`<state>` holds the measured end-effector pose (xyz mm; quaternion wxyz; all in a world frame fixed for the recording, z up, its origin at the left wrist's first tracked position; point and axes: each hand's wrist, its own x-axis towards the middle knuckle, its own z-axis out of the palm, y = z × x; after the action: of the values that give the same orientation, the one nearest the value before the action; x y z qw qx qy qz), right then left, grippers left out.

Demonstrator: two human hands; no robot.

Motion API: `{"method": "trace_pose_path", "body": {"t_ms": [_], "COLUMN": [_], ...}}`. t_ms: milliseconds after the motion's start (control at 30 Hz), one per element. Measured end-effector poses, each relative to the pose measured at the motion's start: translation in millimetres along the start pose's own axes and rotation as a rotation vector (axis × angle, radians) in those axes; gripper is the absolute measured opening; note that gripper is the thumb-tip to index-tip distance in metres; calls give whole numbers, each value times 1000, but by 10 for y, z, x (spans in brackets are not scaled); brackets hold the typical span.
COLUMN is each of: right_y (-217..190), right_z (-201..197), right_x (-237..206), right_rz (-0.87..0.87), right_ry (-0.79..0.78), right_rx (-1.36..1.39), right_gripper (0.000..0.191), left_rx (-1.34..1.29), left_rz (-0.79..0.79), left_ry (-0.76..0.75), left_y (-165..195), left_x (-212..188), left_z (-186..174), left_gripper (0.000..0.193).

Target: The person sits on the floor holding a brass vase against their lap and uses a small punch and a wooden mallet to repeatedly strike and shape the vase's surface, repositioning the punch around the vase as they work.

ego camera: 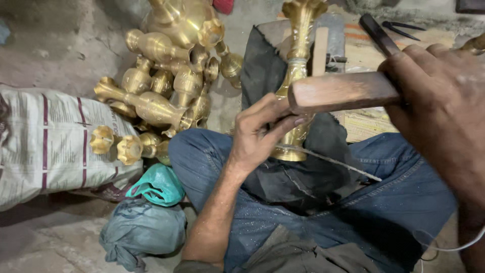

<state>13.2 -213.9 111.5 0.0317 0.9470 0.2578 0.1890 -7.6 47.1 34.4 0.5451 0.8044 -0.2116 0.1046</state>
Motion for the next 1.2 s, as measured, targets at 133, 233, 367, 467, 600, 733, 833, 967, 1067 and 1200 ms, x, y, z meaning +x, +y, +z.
{"method": "trace_pose_path", "body": {"t_ms": [133, 233, 367, 467, 600, 733, 833, 967, 1067, 1200], "right_y": [-42, 37, -113, -218, -217, -146, -113, -101, -145, -220], "right_z": [203, 426, 833, 1025, 1106, 1046, 939, 771, 660, 496], "right_x": [-87, -287, -382, -498, -688, -738, -732, -744, -684, -513], "right_rz": [245, 117, 431, 282, 390, 552, 614, 463, 495, 767], "right_ry": [163, 196, 121, 57, 12, 66, 167, 411, 385, 472], "right_rx": [568, 166, 798, 543, 557, 616, 687, 805, 465, 1312], "right_gripper": [32, 28, 31, 33, 53, 51, 37, 31, 34, 22], "left_rx": [41, 34, 45, 229, 429, 401, 373, 389, 400, 397], "left_rz": [26, 3, 21, 184, 150, 199, 204, 215, 240, 238], "left_ry": [23, 40, -17, -179, -397, -339, -317, -336, -322, -336], "left_y": [19, 51, 147, 183, 170, 162, 180, 224, 234, 240], "left_x": [8, 48, 107, 243, 397, 399, 375, 351, 359, 356], "left_z": [-16, -52, -68, -41, -37, -38, -43, -71, -64, -51], "left_gripper": [40, 37, 36, 39, 43, 39, 39, 38, 37, 38]}}
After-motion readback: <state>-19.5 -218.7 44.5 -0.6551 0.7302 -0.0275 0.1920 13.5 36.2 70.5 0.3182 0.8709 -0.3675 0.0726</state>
